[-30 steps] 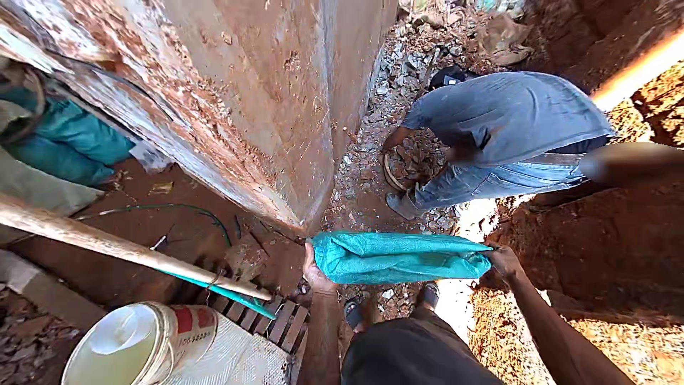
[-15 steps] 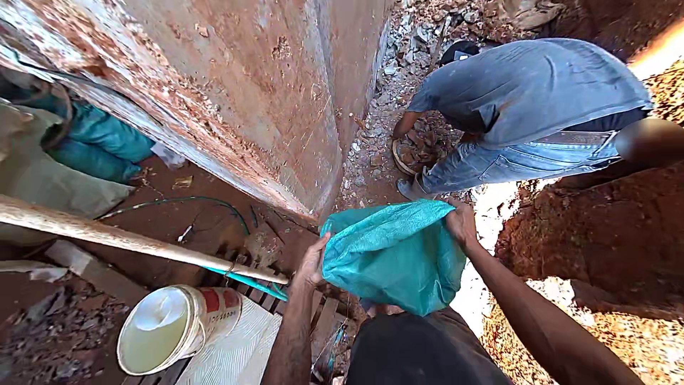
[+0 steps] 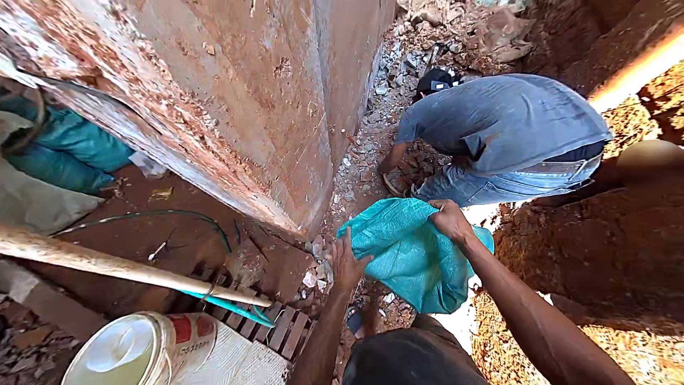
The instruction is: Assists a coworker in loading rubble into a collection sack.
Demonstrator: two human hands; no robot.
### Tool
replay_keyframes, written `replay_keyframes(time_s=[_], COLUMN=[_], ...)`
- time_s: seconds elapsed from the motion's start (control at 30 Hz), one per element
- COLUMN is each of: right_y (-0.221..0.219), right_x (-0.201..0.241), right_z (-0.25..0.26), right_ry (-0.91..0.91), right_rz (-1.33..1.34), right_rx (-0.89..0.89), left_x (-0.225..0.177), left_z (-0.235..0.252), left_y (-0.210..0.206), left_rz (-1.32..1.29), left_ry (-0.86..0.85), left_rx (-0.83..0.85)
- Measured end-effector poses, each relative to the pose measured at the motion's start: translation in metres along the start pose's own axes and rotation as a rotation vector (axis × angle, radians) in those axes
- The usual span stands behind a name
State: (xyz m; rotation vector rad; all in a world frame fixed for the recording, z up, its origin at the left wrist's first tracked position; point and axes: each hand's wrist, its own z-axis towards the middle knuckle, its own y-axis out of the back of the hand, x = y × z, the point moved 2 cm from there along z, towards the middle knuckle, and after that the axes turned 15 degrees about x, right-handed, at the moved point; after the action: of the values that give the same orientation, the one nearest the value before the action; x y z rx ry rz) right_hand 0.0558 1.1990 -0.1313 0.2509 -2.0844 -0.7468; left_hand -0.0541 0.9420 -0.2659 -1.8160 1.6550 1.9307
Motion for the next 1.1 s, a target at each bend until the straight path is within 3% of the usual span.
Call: replay_keyframes(time_s=[0.1,0.2,0.27,0.37,0.43,0.53,0.6,0.67,0.73,0.9,0.97,1.1], right_y=[0.011,0.036,0.056,0.081,0.083,0.023,-0.048,-0.108,-0.134,-0.166,-0.192,-0.229], right_x=[0.001,-0.001,0.000,0.005,-0.017,-0.110,-0.147,-0.150,-0.134,-0.102,-0.086,-0.086], right_z=[-0.014,-0.024,-0.025,-0.026,-0.040,-0.056,-0.037,-0.010,0.027,0.074,0.065,0.064], right_ry=[0.011,0.088,0.211,0.251,0.177,-0.119,-0.176,-0.209,-0.312,-0.335,-0.360,-0.454], right_rz=[-0.072,-0.527,-0.703,-0.684,-0.637,-0.372,0.057,0.617,0.882,0.471,0.574,0.779], right_rx=[-0.045,-0.286,-0.327,-0.253,-0.309,-0.333,-0.320,-0.314,-0.255,0.176,0.240,0.202], left_x=[0.004,-0.018,-0.039,-0.054,-0.054,-0.053,-0.056,-0.053,-0.053,-0.067,-0.063,-0.047], left_z=[0.010,0.011,0.008,0.004,-0.001,-0.019,-0.022,-0.032,-0.040,-0.063,-0.066,-0.078], left_y=[-0.017,0.001,0.023,0.053,0.073,0.093,0.099,0.096,0.098,0.121,0.125,0.125], left_rz=[-0.123,-0.291,-0.464,-0.768,-1.002,-1.131,-1.124,-1.104,-1.066,-1.148,-1.149,-1.157], left_ry=[0.045,0.140,0.150,0.150,0.157,0.196,0.205,0.198,0.179,0.288,0.292,0.349], left_rx=[-0.087,-0.270,-0.362,-0.490,-0.548,-0.599,-0.602,-0.567,-0.514,-0.436,-0.418,-0.356])
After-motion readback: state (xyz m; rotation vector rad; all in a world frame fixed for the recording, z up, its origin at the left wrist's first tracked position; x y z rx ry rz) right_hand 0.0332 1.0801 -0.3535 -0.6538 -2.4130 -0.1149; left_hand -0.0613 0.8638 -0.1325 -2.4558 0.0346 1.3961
